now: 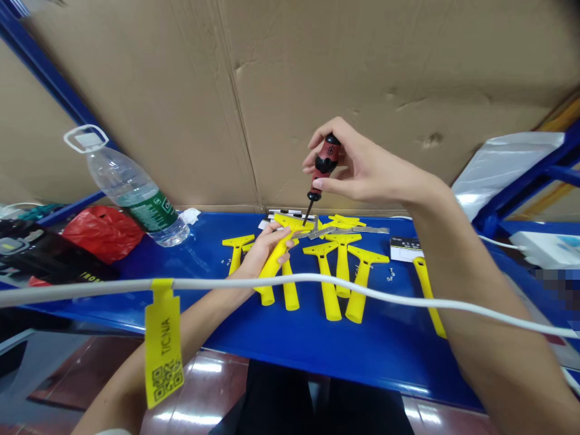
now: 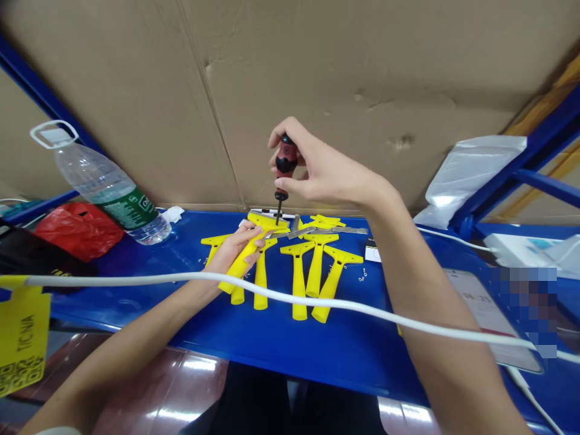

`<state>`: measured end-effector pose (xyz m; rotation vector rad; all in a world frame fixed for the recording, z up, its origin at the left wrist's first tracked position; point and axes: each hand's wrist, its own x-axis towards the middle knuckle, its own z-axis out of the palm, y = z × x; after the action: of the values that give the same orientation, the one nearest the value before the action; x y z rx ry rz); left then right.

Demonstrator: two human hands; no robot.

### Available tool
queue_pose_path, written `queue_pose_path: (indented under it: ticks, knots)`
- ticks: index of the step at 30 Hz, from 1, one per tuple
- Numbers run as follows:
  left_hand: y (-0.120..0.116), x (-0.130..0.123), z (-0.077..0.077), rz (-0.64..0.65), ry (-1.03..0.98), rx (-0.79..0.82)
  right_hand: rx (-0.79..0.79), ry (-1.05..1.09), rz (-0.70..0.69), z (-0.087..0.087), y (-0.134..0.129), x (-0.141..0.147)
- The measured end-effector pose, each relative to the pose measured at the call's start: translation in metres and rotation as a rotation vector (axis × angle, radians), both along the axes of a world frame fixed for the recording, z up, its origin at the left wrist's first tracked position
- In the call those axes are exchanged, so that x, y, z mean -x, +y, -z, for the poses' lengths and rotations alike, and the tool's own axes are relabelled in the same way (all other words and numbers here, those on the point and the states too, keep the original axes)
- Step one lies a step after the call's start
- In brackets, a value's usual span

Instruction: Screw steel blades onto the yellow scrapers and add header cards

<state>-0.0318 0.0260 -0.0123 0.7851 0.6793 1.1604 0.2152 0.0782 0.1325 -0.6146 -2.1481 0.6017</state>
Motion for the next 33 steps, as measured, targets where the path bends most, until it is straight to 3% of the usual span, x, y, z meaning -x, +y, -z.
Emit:
queue_pose_path:
  ticks: [9,16,22,29,33]
  knots:
    - [-0.001,0.002,-0.002,0.019,0.016,-0.014,-0.097,-0.019,0.101,0.0,0.0,0.002]
    - [0.0,0.004,-0.001,0.027,0.022,-0.002,0.032,0.042,-0.019,-0.001,-0.005,0.003]
    - [-0.004,0.001,-0.007,0.004,0.002,-0.028,-0.123,0.007,0.153,-0.001,-0.001,0.003]
    - [-0.006,0.0,-0.009,0.034,0.034,-0.041,0.024,0.099,-0.031,-0.002,-0.008,0.005]
    - [-0.005,0.002,-0.009,0.031,0.023,-0.061,-0.014,0.104,0.016,-0.002,-0.008,0.005]
